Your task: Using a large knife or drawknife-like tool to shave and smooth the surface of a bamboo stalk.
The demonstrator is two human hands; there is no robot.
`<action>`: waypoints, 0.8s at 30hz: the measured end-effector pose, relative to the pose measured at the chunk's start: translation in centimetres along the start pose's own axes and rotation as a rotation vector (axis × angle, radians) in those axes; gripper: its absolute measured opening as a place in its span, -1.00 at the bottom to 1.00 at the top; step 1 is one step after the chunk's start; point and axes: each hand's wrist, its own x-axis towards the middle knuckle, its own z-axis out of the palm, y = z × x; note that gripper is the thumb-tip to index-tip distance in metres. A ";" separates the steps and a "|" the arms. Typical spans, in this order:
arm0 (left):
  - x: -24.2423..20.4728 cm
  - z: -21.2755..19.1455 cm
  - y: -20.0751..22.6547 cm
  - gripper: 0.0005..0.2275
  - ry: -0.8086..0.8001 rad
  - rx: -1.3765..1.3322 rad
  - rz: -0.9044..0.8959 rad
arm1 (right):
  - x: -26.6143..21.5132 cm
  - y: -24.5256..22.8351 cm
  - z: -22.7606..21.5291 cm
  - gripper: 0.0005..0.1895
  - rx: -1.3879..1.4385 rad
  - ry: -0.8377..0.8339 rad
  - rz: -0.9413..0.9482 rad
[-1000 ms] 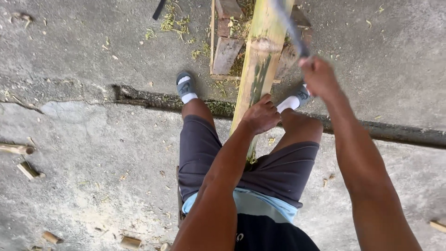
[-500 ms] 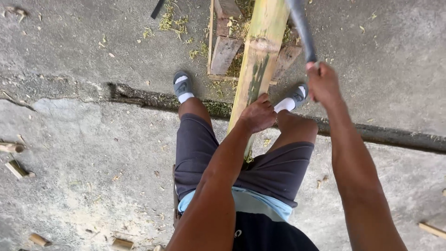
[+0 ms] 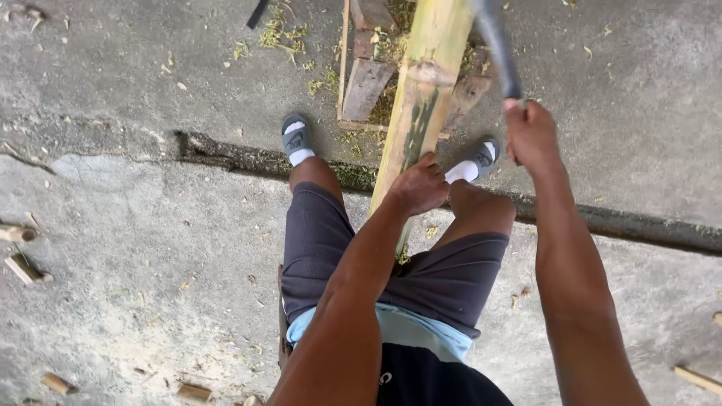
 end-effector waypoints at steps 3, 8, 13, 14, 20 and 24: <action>-0.5 -1.2 -0.6 -0.80 -0.094 0.000 0.027 | 0.4 2.4 2.0 -0.47 -0.050 0.037 -0.067; -0.5 -1.2 -0.9 -0.82 0.026 -0.054 0.022 | -0.3 -1.4 -0.1 -0.47 -0.186 0.020 -0.044; -0.9 -1.0 -0.5 -0.81 0.054 -0.074 0.011 | 0.0 -0.6 0.7 -0.51 -0.097 0.000 -0.015; -0.8 -0.7 -0.6 -0.82 0.057 -0.084 0.004 | -0.2 -0.9 0.2 -0.51 -0.143 0.006 -0.042; -0.6 -0.3 -0.9 -0.83 0.106 -0.086 -0.003 | -0.5 -2.7 0.4 -0.63 -0.081 -0.027 0.032; -1.0 -1.2 -0.7 -0.81 0.088 -0.083 -0.002 | -0.8 -4.4 -1.1 -0.50 -0.220 -0.040 0.001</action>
